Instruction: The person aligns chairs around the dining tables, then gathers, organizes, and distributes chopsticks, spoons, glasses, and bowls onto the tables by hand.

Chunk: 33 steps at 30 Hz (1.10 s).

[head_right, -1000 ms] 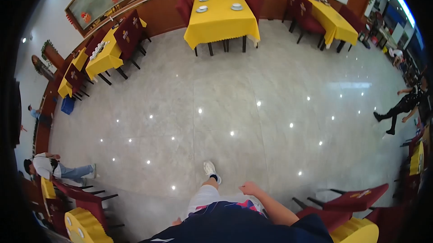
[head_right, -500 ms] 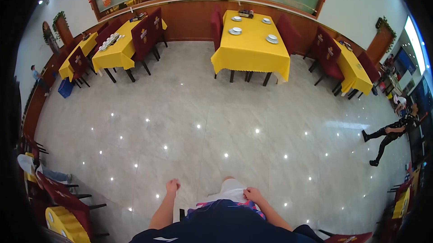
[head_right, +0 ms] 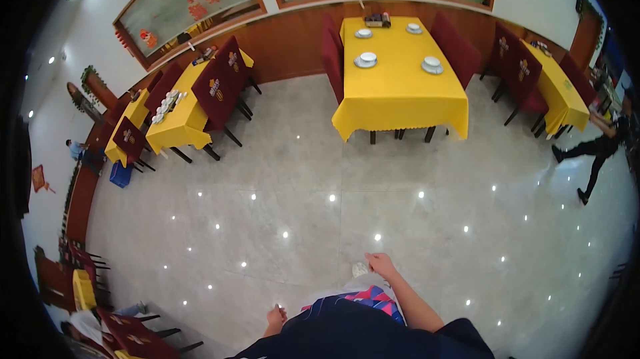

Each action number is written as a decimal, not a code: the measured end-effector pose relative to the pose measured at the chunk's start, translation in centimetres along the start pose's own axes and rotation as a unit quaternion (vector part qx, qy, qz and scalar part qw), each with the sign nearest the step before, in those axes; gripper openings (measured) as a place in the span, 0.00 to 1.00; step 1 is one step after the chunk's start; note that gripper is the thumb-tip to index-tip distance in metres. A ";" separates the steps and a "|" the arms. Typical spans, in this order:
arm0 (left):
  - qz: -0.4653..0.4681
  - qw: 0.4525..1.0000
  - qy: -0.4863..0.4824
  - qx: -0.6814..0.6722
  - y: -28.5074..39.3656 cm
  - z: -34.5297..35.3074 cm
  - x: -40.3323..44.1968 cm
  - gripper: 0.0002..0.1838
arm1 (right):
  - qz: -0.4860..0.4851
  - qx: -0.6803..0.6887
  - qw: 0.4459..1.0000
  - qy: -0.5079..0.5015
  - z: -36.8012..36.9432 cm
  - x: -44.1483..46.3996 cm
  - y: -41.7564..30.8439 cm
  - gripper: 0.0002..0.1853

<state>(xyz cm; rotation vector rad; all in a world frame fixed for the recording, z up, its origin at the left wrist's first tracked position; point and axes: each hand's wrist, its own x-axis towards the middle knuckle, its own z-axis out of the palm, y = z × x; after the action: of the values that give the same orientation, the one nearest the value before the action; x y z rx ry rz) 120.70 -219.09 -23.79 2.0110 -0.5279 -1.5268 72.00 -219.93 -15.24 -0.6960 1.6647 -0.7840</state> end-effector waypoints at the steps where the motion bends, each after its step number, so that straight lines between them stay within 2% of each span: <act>1: -0.031 0.998 0.051 0.029 -0.3 -0.8 0.1 0.21 | 0.013 0.007 1.000 -0.004 0.2 1.9 -1.1 0.24; 2: -0.041 0.997 0.055 0.036 -0.1 -1.3 -0.6 0.21 | 0.006 0.020 1.000 -0.003 0.2 4.1 -2.2 0.25; 4: 0.048 0.977 0.108 0.176 0.9 -1.0 -1.5 0.29 | -0.002 0.026 1.000 0.001 0.1 7.4 -4.5 0.25; 5: 0.045 0.978 0.107 0.176 1.8 0.0 -0.8 0.29 | 0.010 0.044 0.999 -0.014 0.4 8.9 -5.7 0.25; 7: -0.001 0.978 0.151 0.142 2.9 1.0 0.7 0.29 | 0.030 0.066 0.997 -0.027 0.7 11.7 -7.0 0.25; 10: -0.071 0.969 0.217 0.095 5.1 2.0 3.9 0.30 | -0.005 0.025 0.998 -0.051 1.4 16.7 -9.5 0.24; 11: -0.074 0.969 0.212 0.098 6.3 2.5 5.8 0.30 | 0.007 0.037 0.999 -0.035 1.9 18.6 -10.6 0.23; 14: -0.075 0.984 0.159 -0.024 10.8 5.3 13.1 0.22 | 0.021 0.029 0.999 -0.006 2.2 24.6 -14.7 0.21; 16: -0.071 0.985 0.120 -0.105 15.6 6.4 18.8 0.18 | 0.021 0.018 1.000 0.010 3.0 28.3 -18.6 0.20; 20: -0.088 0.983 0.123 -0.108 27.7 9.2 28.6 0.13 | 0.044 0.014 0.999 0.029 4.0 32.6 -26.4 0.22; 22: -0.049 0.982 0.047 -0.175 34.4 11.6 33.0 0.08 | 0.049 0.009 0.998 0.041 4.2 34.4 -30.0 0.23; 24: -0.017 0.986 0.003 -0.164 40.5 13.7 38.7 0.08 | 0.053 -0.010 0.997 0.056 4.8 36.1 -32.5 0.25; 28: 0.000 0.986 -0.035 -0.160 55.5 20.0 44.0 0.14 | 0.080 0.021 0.992 0.092 5.7 40.5 -35.1 0.26; 30: 0.019 0.985 -0.064 -0.158 61.0 23.6 46.8 0.17 | 0.131 0.133 0.979 0.080 6.0 43.3 -34.8 0.26; 33: 0.040 0.982 -0.107 -0.151 67.3 29.5 49.7 0.22 | 0.110 0.194 0.971 0.092 6.1 48.3 -36.5 0.24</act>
<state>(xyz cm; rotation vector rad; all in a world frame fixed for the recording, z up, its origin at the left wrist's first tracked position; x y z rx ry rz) 107.42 -306.84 -23.54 1.5903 -0.4252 -1.6727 69.41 -280.72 -15.48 -0.1653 1.6514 -0.9973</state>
